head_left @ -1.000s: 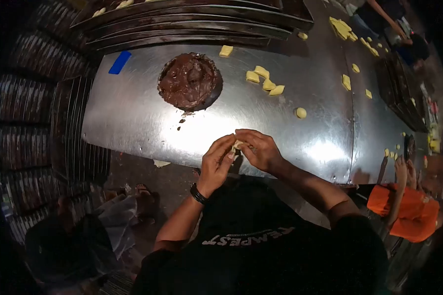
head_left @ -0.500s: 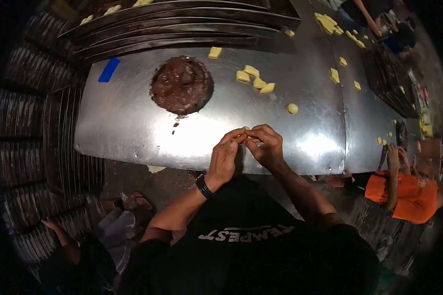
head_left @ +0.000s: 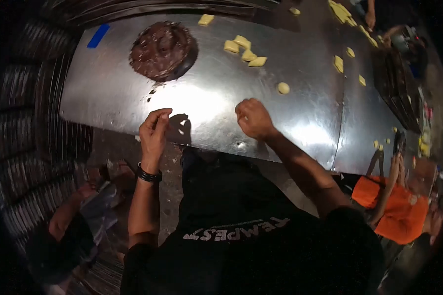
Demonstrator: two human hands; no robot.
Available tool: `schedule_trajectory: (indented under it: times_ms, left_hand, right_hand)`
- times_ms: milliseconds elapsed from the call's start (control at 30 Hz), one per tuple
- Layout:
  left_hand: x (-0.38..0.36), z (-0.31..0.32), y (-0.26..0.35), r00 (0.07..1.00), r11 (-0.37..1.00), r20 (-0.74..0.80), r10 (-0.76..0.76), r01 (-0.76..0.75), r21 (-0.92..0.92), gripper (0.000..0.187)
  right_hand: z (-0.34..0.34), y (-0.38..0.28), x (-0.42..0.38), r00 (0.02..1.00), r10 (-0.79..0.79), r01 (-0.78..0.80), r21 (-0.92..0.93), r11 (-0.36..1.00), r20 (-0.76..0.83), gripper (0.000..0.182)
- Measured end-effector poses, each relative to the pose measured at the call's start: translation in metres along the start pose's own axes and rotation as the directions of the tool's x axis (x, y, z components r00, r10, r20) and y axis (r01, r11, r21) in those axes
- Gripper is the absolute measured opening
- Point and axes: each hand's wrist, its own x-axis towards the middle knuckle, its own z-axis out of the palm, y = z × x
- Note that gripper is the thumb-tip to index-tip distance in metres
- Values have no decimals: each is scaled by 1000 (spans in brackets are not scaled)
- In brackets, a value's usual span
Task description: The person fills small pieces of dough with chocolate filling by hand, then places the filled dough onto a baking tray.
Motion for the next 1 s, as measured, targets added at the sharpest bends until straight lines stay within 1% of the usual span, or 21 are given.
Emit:
schedule_trajectory:
  times_ms: [33, 133, 167, 200, 233, 267, 333, 367, 467, 500, 533, 600, 633, 667, 733, 800, 833, 867, 933, 967, 1000]
  left_hand:
    - [2, -3, -1, 1000, 1000, -27, 3, -3, 0, 27]
    - [6, -16, 5, 999, 998, -40, 6, -9, -59, 26]
    - [6, -22, 7, 999, 995, -8, -48, 47, -87, 24]
    - [8, -25, 6, 998, 992, -6, -61, 60, -109, 24]
    - [9, -25, 1, 997, 989, -2, -78, 77, -130, 23]
    - [11, -25, -3, 995, 984, 6, -96, 96, -152, 23]
    - [17, -21, -8, 988, 961, 95, -120, 139, -241, 22]
    - [21, -20, -4, 983, 959, 151, -108, 143, -244, 22]
    - [33, -20, 6, 936, 946, 340, -95, 191, -263, 21]
    - [37, -22, 8, 925, 949, 372, -81, 186, -254, 20]
    - [41, -28, 12, 914, 975, 403, -51, 133, -180, 20]
    - [46, -26, 12, 905, 960, 424, -47, 157, -230, 21]
    - [50, -24, 12, 888, 956, 457, -55, 178, -231, 21]
    - [56, -17, 11, 869, 961, 492, -53, 179, -213, 21]
    - [64, 1, 9, 842, 970, 536, -55, 174, -172, 22]
    - [79, 28, 18, 855, 970, 515, -50, 164, -179, 21]
    - [93, 44, 18, 876, 987, 483, 12, 68, -147, 22]
    - [109, 62, 15, 891, 993, 447, 75, -26, -114, 22]
    - [143, 100, 12, 936, 984, 314, 160, -178, 27, 24]
    - [157, 115, 15, 939, 957, 270, 211, -255, 139, 27]
    - [177, 135, 0, 924, 898, 195, 330, -370, 236, 29]
  right_hand:
    - [15, 1, -12, 989, -125, 112, -154, 982, -79, 8]
    - [5, 25, -43, 910, -400, 401, -17, 916, -108, 13]
    - [-9, 48, -51, 933, -345, 354, -83, 932, 104, 15]
    - [-19, 65, -47, 913, -269, 328, -160, 931, 308, 17]
    - [-20, 59, -35, 977, -192, 208, -217, 954, 92, 17]
    - [-20, 49, -23, 986, -107, 72, -242, 968, -131, 17]
    - [3, 23, 2, 955, 75, -155, -268, 951, -287, 15]
    - [14, 11, 7, 914, 173, -281, -266, 922, -366, 15]
    - [30, 2, -25, 967, 4, -90, -325, 941, -256, 15]
    - [23, 3, -37, 970, 8, -56, -192, 980, -242, 15]
    - [18, 11, -35, 966, 27, -87, -225, 970, -256, 14]
    - [9, 25, -48, 949, 97, -189, -293, 937, -301, 13]
    - [12, 29, -33, 883, 120, -277, -299, 913, -453, 11]
    - [12, 24, -19, 809, 235, -389, -190, 902, -538, 11]
    - [26, 22, -14, 756, 170, -400, -240, 884, -632, 9]
    - [26, 26, -37, 910, 30, -182, -332, 925, -414, 8]
    - [10, 23, -47, 932, -64, -28, -247, 968, -357, 7]
    - [1, 36, -54, 931, -89, -2, -249, 968, -355, 7]
    - [-13, 63, -67, 931, -139, 57, -240, 969, -338, 8]
    - [-27, 50, -52, 924, 45, -128, -196, 972, -381, 9]
    - [-22, 52, -44, 912, 88, -184, -208, 961, -402, 9]
